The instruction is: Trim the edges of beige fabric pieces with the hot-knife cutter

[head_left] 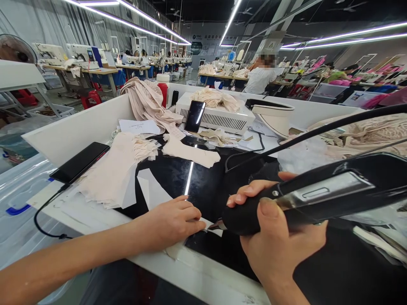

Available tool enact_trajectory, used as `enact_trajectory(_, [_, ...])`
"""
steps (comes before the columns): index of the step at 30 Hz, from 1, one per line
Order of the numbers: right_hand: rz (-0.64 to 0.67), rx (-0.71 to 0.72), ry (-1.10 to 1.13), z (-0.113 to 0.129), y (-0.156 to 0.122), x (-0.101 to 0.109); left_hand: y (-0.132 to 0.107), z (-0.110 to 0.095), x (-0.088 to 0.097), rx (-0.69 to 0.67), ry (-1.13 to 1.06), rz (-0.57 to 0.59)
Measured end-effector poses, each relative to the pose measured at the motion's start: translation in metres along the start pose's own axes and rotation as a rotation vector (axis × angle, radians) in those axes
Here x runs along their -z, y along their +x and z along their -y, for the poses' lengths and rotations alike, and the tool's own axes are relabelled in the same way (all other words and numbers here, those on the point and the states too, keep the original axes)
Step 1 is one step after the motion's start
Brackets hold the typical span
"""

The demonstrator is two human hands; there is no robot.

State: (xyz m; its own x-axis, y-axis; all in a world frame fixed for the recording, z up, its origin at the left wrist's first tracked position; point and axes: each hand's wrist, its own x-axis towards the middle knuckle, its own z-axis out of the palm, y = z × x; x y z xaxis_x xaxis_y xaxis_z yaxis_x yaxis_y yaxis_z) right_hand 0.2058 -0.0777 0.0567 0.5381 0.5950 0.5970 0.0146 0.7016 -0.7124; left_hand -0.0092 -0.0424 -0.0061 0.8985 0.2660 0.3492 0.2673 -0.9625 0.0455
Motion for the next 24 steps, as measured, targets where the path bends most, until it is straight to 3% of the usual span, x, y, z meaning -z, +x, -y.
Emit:
enact_trajectory(15, [-0.022, 0.007, -0.047, 0.0001, 0.0002, 0.002, 0.0024, -0.0018, 0.0019, -0.008, 0.03, -0.038])
enact_trajectory(24, [-0.048, 0.002, -0.033, 0.0072, 0.0057, 0.0046, 0.0023, 0.0017, 0.0009, 0.003, 0.044, 0.015])
